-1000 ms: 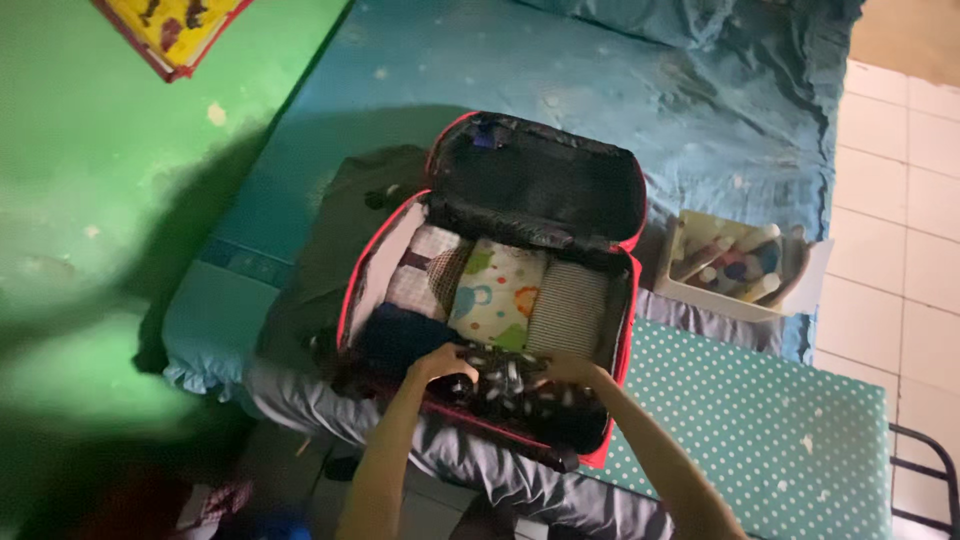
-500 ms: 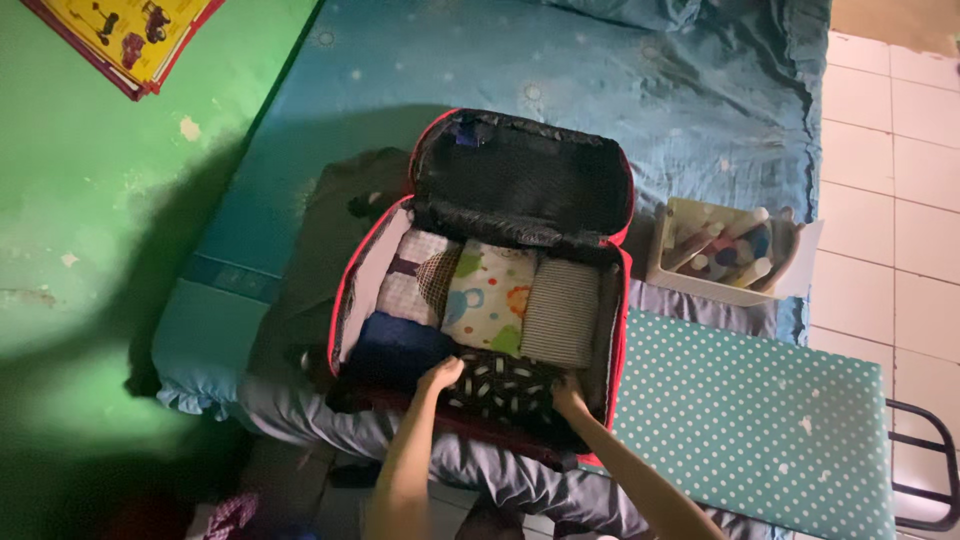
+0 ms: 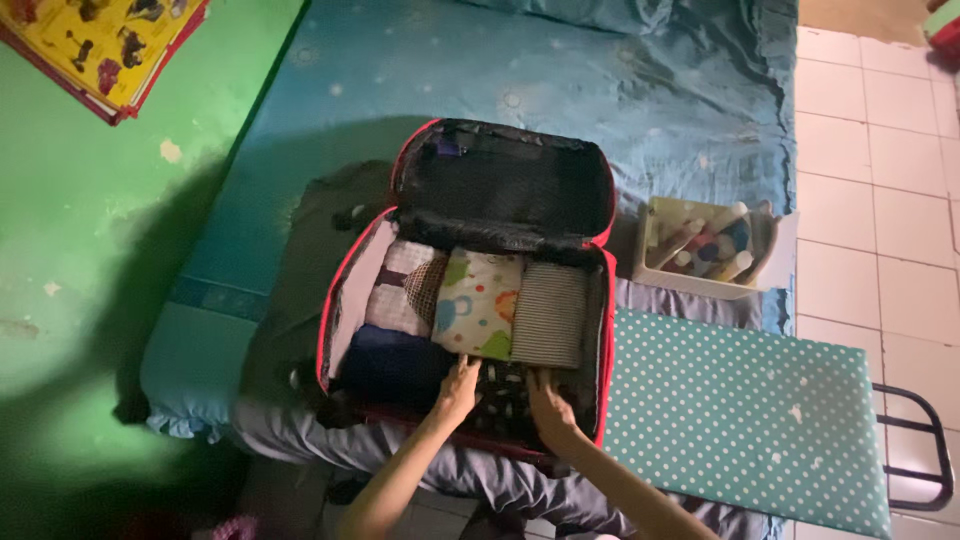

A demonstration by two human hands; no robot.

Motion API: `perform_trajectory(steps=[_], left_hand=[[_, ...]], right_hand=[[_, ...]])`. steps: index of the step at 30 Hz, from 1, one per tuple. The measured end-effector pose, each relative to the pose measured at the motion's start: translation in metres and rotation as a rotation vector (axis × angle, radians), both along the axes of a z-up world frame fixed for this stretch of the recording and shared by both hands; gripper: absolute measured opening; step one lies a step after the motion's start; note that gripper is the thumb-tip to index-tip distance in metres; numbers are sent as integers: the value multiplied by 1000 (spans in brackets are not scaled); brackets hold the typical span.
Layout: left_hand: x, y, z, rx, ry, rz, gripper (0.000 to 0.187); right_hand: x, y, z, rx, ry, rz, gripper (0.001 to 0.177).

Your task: The person folds several pieces of clothing on a small table and places them into an open red suitcase. They handle a patterned shirt, a green polka-dot top, a red top, and a dark gray shirt, folding each by hand before arranging them inside the suitcase.

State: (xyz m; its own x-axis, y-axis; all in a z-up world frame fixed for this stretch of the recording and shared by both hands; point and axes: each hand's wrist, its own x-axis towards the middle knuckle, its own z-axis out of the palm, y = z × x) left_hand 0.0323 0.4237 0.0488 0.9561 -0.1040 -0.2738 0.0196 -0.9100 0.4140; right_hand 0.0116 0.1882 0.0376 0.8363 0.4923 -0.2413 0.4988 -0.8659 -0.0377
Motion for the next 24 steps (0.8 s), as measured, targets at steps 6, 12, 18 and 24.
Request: perform_trajectory(steps=[6, 12, 18, 24], left_hand=[[13, -4, -18, 176, -11, -106, 73], [49, -11, 25, 360, 327, -6, 33], [92, -46, 114, -149, -26, 448, 69], [53, -170, 134, -641, -523, 182, 62]], right_hand=[[8, 1, -22, -524, -276, 569, 64], [81, -17, 16, -84, 147, 346, 40], [111, -83, 134, 1098, 109, -189, 70], [12, -275, 165, 1413, 2, -781, 74]])
